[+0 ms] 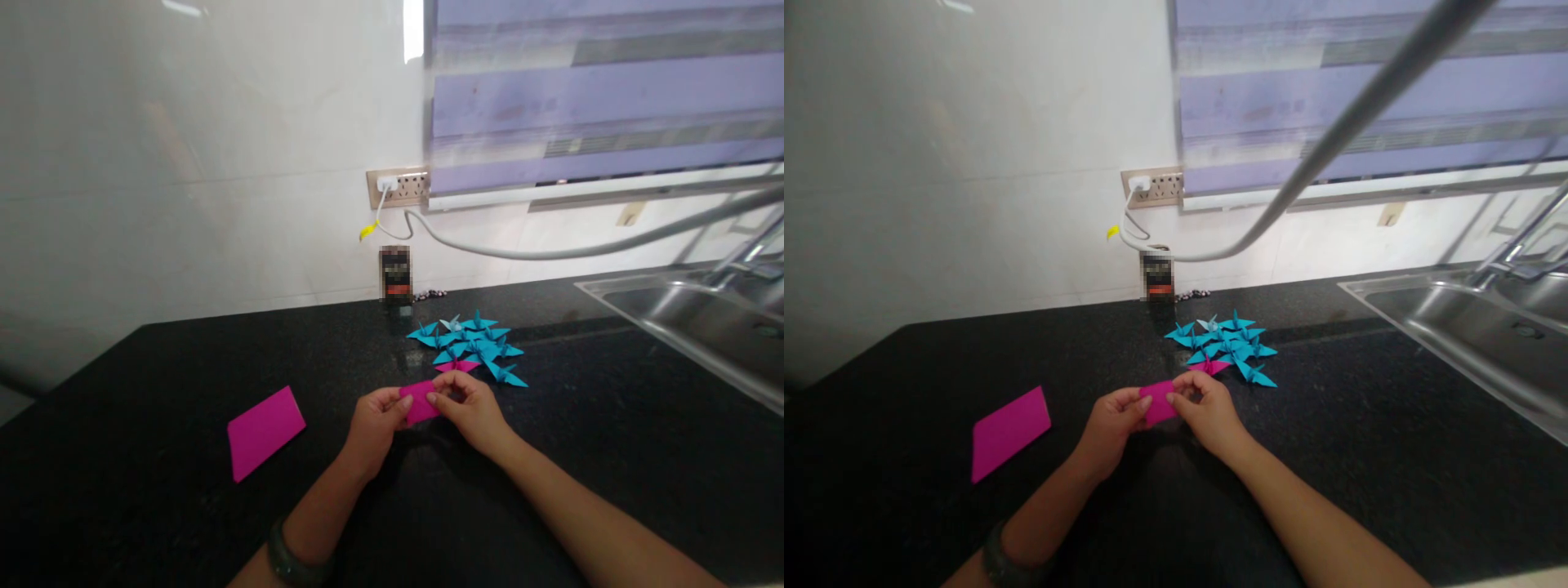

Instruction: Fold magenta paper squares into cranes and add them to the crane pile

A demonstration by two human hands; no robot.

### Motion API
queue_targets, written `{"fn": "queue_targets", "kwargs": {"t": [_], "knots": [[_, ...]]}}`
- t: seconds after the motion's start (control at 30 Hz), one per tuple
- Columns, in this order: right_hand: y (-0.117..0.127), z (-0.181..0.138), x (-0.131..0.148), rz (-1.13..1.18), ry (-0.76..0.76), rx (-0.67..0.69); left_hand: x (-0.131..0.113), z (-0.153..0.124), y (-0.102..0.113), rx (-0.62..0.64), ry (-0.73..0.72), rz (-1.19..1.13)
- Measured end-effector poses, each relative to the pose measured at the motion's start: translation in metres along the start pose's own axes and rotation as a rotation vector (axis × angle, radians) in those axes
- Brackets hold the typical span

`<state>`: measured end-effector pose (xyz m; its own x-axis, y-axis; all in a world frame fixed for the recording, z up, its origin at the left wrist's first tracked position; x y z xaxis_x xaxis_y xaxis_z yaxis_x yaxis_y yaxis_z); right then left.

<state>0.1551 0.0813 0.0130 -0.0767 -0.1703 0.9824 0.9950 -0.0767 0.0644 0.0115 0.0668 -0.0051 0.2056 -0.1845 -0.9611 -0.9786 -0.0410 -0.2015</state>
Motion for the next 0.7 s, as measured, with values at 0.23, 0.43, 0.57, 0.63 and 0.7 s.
{"fn": "queue_targets", "kwargs": {"t": [0.23, 0.43, 0.57, 0.63, 0.7], "knots": [[0.002, -0.002, 0.008, -0.020, 0.076, -0.047, -0.003, -0.004, -0.007, 0.050, -0.008, -0.030], [0.008, -0.007, 0.027, -0.071, 0.116, -0.121, -0.023, -0.019, -0.013, -0.018, -0.028, -0.073], [0.008, -0.023, 0.044, -0.179, 0.181, -0.122, -0.027, -0.037, -0.006, -0.096, -0.046, -0.099], [0.006, -0.036, 0.052, -0.227, 0.251, -0.103, -0.023, -0.047, -0.003, -0.103, -0.045, -0.093], [0.004, -0.049, 0.057, -0.243, 0.295, -0.092, -0.017, -0.058, -0.002, -0.094, -0.045, -0.081]]}}
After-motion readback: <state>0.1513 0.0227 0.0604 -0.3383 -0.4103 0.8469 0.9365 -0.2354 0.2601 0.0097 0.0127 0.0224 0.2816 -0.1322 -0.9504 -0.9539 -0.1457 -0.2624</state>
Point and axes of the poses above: each hand's wrist, its own z-axis towards the middle knuckle, its own y-axis out of the back of the hand, x = y × z, the point moved 8 cm from there along z, towards the middle knuckle, and after that the axes turned 7 degrees about -x, right-handed, at the moved point
